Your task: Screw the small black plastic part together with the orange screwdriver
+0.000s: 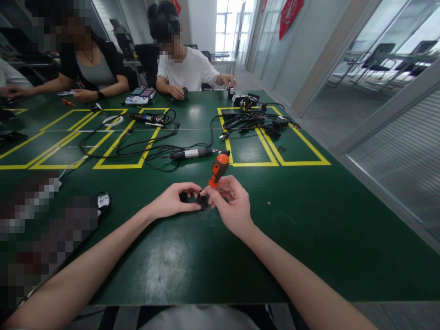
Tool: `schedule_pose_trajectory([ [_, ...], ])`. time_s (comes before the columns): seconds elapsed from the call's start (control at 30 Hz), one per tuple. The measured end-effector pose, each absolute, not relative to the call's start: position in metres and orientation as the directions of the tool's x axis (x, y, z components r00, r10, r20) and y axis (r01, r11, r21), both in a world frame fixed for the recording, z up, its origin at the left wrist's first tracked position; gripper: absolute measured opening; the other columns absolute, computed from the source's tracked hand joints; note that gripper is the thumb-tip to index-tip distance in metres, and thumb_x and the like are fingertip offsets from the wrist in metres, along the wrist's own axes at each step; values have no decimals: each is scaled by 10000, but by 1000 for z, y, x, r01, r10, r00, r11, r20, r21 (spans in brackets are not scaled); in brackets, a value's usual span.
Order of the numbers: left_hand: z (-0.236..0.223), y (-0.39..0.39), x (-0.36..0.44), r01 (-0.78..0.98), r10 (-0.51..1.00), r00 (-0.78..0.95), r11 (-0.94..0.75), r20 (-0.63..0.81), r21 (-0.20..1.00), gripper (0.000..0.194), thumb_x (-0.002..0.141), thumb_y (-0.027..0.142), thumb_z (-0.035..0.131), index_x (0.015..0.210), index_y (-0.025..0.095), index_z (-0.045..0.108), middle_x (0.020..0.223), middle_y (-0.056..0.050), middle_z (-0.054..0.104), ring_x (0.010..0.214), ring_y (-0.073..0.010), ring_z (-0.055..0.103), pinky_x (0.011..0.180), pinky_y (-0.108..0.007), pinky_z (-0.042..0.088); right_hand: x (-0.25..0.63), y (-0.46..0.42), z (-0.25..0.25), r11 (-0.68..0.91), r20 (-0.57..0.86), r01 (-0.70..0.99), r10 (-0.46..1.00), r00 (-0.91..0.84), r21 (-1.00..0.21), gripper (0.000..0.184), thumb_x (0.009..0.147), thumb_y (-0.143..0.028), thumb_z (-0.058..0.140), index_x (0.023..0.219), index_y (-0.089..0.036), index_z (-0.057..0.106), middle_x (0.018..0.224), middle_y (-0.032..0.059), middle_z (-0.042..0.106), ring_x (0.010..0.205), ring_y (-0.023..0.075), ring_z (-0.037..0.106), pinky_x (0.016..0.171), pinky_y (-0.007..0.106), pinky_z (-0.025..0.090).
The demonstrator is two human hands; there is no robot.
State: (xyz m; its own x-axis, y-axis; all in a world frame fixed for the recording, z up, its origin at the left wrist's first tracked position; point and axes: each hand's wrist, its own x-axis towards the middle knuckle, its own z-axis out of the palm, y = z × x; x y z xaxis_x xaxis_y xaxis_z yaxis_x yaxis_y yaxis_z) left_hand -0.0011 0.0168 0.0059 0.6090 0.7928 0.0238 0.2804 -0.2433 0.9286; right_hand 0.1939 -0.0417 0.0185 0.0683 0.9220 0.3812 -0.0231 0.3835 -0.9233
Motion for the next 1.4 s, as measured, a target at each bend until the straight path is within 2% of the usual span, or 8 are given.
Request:
schedule_pose_trajectory([
  [0.13, 6, 17, -1, 294, 791, 611, -246, 16, 924, 367, 717, 273, 838, 1062, 179, 756, 992, -32, 762, 854, -167, 641, 797, -291, 481, 195, -40, 21, 393, 393, 20, 913, 108, -919, 299, 845, -465, 803, 802, -223, 632, 703, -10, 643, 524, 123, 580, 439, 249, 542],
  [0.23, 7, 17, -1, 299, 791, 612, -251, 17, 921, 369, 715, 276, 833, 1063, 182, 756, 989, -31, 759, 853, -167, 637, 795, -290, 480, 196, -39, 22, 411, 414, 55, 905, 94, -910, 259, 857, -438, 794, 790, -216, 678, 689, -17, 603, 512, 115, 553, 422, 244, 524],
  [0.4, 6, 16, -2, 285, 789, 614, -263, 35, 922, 380, 708, 264, 843, 1067, 178, 753, 979, -29, 752, 853, -167, 635, 797, -289, 477, 196, -41, 22, 415, 418, 45, 906, 73, -908, 214, 889, -403, 760, 821, -209, 702, 725, 11, 670, 522, 128, 587, 434, 262, 535],
  [0.6, 5, 17, -2, 296, 789, 614, -253, 19, 921, 403, 703, 284, 847, 1077, 177, 744, 962, -29, 743, 843, -169, 623, 788, -293, 467, 195, -39, 19, 400, 399, -19, 915, 62, -916, 252, 919, -463, 723, 925, -211, 718, 735, 25, 730, 524, 136, 618, 471, 285, 566],
  [0.8, 7, 17, -1, 287, 788, 615, -259, 30, 922, 381, 711, 273, 843, 1066, 170, 748, 955, -30, 748, 840, -166, 629, 787, -289, 469, 196, -39, 20, 390, 391, -30, 920, -5, -920, 293, 957, -499, 666, 909, -213, 708, 745, 28, 724, 539, 137, 624, 497, 289, 560],
  [1.03, 9, 16, -1, 291, 792, 610, -246, 19, 925, 347, 731, 301, 834, 1043, 170, 759, 936, -31, 752, 834, -168, 631, 776, -288, 468, 194, -42, 19, 385, 385, -55, 923, 9, -921, 281, 923, -471, 726, 871, -234, 584, 724, -11, 688, 537, 119, 597, 503, 253, 531],
  [1.23, 8, 17, -2, 264, 785, 619, -258, 42, 930, 343, 732, 301, 835, 1037, 165, 759, 940, -29, 750, 826, -162, 629, 768, -282, 459, 195, -40, 23, 402, 402, -48, 915, -3, -914, 293, 922, -483, 727, 818, -224, 635, 689, -17, 620, 537, 124, 584, 492, 263, 524],
  [1.4, 7, 17, -2, 271, 785, 619, -259, 39, 927, 361, 717, 294, 837, 1040, 161, 748, 918, -26, 735, 826, -163, 621, 767, -281, 449, 194, -40, 20, 387, 397, -129, 916, -61, -913, 293, 962, -482, 677, 844, -215, 653, 729, 7, 688, 535, 121, 613, 499, 262, 549],
])
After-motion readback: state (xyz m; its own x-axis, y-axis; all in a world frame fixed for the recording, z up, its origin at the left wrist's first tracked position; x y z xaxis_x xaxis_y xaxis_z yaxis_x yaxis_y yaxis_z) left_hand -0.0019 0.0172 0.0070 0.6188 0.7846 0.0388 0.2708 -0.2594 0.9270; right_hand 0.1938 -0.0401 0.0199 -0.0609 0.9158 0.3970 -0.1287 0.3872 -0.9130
